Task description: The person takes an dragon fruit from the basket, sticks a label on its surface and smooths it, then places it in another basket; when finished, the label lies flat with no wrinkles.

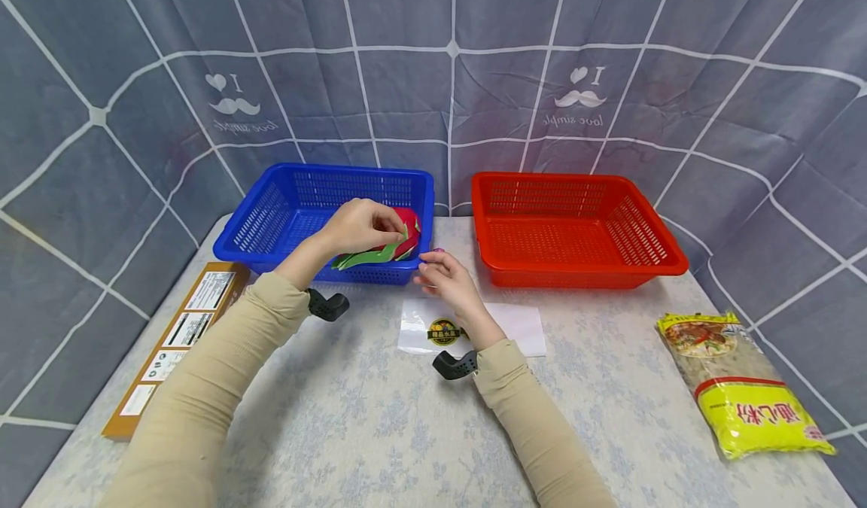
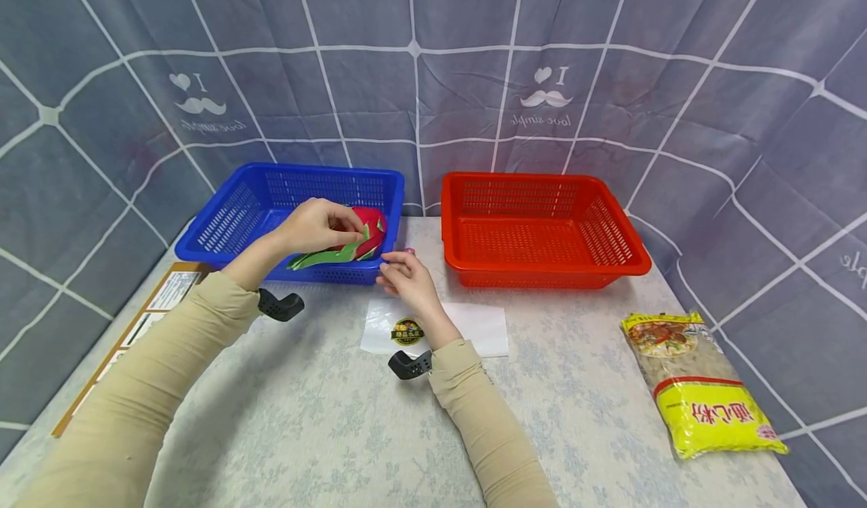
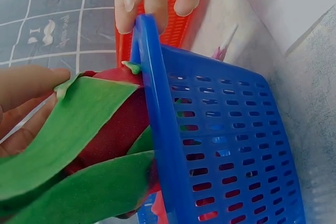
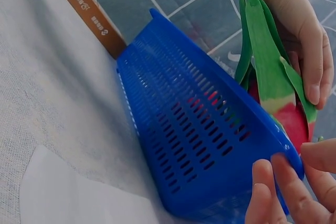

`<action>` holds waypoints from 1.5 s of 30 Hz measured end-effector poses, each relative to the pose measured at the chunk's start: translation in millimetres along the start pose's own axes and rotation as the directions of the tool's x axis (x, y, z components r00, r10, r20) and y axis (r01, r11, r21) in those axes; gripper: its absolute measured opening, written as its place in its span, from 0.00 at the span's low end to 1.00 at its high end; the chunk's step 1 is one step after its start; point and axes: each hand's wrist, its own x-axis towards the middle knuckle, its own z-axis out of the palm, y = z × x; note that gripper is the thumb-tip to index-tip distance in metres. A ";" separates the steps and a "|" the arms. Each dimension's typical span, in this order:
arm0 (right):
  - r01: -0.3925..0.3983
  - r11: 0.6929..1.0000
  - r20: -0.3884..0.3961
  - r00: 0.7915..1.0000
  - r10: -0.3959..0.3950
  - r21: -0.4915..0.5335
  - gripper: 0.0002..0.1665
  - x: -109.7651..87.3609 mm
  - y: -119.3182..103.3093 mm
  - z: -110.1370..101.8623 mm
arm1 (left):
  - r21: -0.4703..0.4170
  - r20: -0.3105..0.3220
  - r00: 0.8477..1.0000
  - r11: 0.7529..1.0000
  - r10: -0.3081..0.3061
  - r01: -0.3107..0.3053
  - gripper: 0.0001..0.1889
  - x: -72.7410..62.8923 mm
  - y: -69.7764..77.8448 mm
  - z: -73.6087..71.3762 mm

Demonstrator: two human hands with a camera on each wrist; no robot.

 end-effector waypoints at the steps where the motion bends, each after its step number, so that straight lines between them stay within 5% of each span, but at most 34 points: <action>1: -0.002 1.000 0.000 1.000 0.002 -0.001 0.16 0.1 0.1 -0.1 | 0.012 0.001 1.000 1.000 0.006 -0.006 0.06 -0.3 0.6 0.0; 16: -0.006 1.000 0.018 1.000 0.006 0.002 0.17 0.4 -0.4 -1.8 | 0.322 0.015 0.993 0.939 0.120 -0.118 0.06 -3.5 10.1 7.0; 30: -0.024 0.999 0.025 0.999 0.025 -0.024 0.18 -1.4 -3.3 -2.8 | 0.273 -0.080 0.990 0.958 0.116 -0.090 0.06 -7.7 4.9 10.7; 38: -0.037 0.999 0.030 0.999 0.038 -0.026 0.19 -1.3 -3.8 -3.5 | 0.232 -0.146 0.988 0.973 0.045 -0.010 0.07 -10.8 8.1 8.5; 45: -0.028 0.999 0.040 0.999 0.029 -0.023 0.19 -0.9 -2.7 -4.1 | 0.113 -0.284 0.959 0.993 -0.009 0.043 0.07 -15.3 6.3 3.0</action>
